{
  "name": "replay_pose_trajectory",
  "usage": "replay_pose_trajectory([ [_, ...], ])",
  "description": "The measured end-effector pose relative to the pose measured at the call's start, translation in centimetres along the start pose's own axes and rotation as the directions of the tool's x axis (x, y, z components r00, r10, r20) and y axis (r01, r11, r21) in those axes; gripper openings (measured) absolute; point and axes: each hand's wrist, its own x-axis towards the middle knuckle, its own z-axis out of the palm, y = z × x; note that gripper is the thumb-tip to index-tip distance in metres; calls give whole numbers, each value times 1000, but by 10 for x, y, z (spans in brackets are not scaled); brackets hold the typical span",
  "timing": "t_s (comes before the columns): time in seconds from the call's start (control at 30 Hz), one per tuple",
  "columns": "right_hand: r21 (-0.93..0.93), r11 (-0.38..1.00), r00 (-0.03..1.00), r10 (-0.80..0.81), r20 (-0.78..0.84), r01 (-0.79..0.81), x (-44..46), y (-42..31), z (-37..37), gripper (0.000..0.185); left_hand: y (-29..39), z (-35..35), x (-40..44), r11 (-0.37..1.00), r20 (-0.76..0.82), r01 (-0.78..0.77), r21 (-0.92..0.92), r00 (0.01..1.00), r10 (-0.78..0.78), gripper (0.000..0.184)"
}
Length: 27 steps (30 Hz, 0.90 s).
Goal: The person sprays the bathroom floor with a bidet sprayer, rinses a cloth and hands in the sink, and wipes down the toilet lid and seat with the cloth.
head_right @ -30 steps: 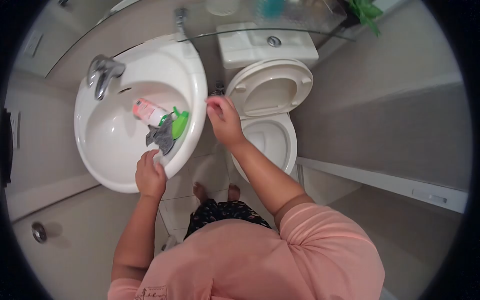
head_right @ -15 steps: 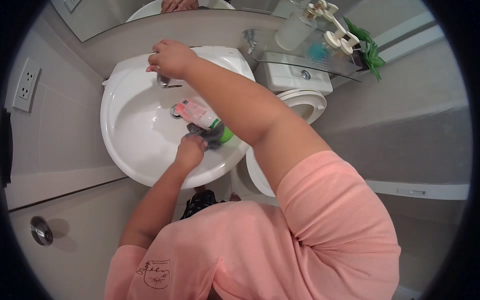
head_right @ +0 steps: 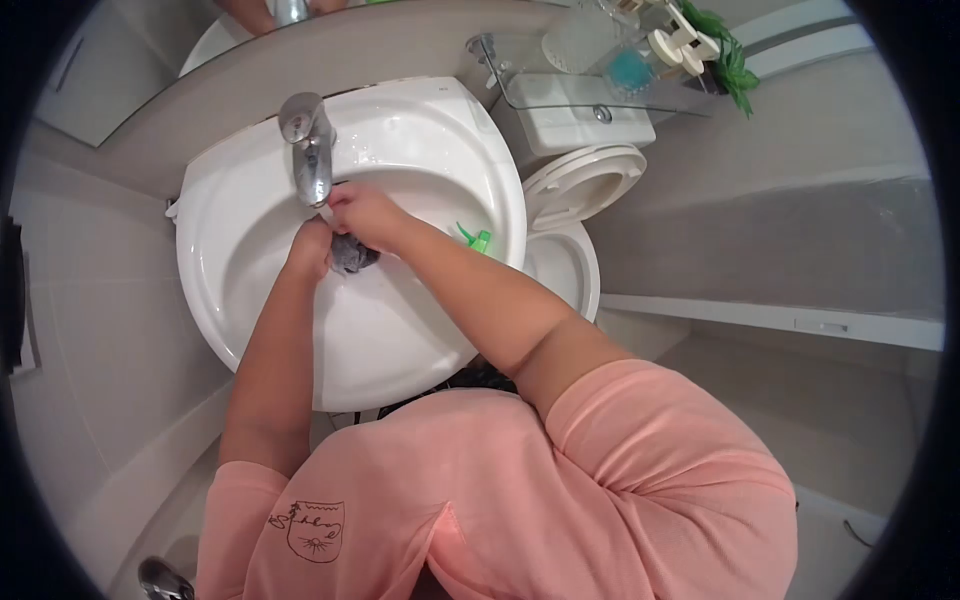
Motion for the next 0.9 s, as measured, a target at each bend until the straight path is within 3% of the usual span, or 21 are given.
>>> replay_pose_trajectory([
  [0.03,12,1000,1000,10,-7,-10,3,-2,2,28,-9,-11,5,986,-8,-124,109,992,125,26],
  [0.07,-236,968,995,-66,73,81,5,-7,3,27,-12,-13,1,946,-1,-242,216,969,248,25],
  [0.1,-460,868,978,-120,172,187,4,-13,3,26,-13,-14,-2,947,-1,-229,224,972,235,25],
  [0.17,-402,913,991,-19,130,70,2,-21,2,25,27,8,-34,562,-40,-45,826,990,139,25],
  [0.23,-63,996,982,-55,182,68,12,-2,-5,24,62,28,-71,583,3,-88,808,989,146,26],
  [0.27,-52,996,983,-58,177,68,9,0,-7,24,68,31,-83,613,43,-130,779,987,155,27],
  [0.33,-223,922,938,-270,215,317,3,0,-14,31,65,13,-83,633,47,-179,753,975,219,36],
  [0.4,-271,932,946,-164,278,241,7,10,-21,32,59,1,-92,652,43,-225,724,958,283,45],
  [0.47,-319,934,943,-51,328,162,16,22,-30,33,53,-6,-104,852,-157,-361,378,883,443,49],
  [0.5,-393,901,941,-49,334,186,25,24,-39,38,51,-8,-103,851,-155,-358,383,884,442,49],
  [0.57,-455,867,941,-44,337,203,25,25,-38,44,40,-14,-99,856,-26,-422,-299,900,435,38],
  [0.6,-142,984,962,-66,264,107,24,28,-31,44,31,-13,-95,858,-28,-421,-294,901,432,38],
  [0.63,194,981,980,-66,187,29,23,27,-20,44,20,-7,-85,834,-111,-199,-514,980,166,37],
  [0.67,153,957,968,-250,-2,247,28,38,2,40,9,-6,-70,701,-116,1,-713,986,-120,37],
  [0.7,-99,933,928,-355,-115,345,21,47,26,37,-11,-17,-44,706,-110,5,-708,987,-117,37],
  [0.73,-355,852,860,-470,-197,385,11,56,43,35,-39,-35,-11,649,279,89,-755,940,196,34],
  [0.77,-357,853,860,-468,-205,379,0,58,53,35,-61,-50,10,622,439,144,-770,827,352,33],
  [0.8,-345,765,799,-598,-64,544,-11,54,61,33,-82,-64,29,614,572,207,-762,661,486,32],
  [0.83,-303,656,704,-707,76,692,-15,53,65,32,-75,-55,20,656,514,125,-744,734,443,31],
  [0.87,-302,659,706,-704,77,689,-8,54,64,32,-58,-32,1,720,337,27,-693,896,290,29],
  [0.9,-549,607,725,-689,-4,574,6,55,58,28,-39,-7,-15,798,159,-21,-602,976,146,28],
])
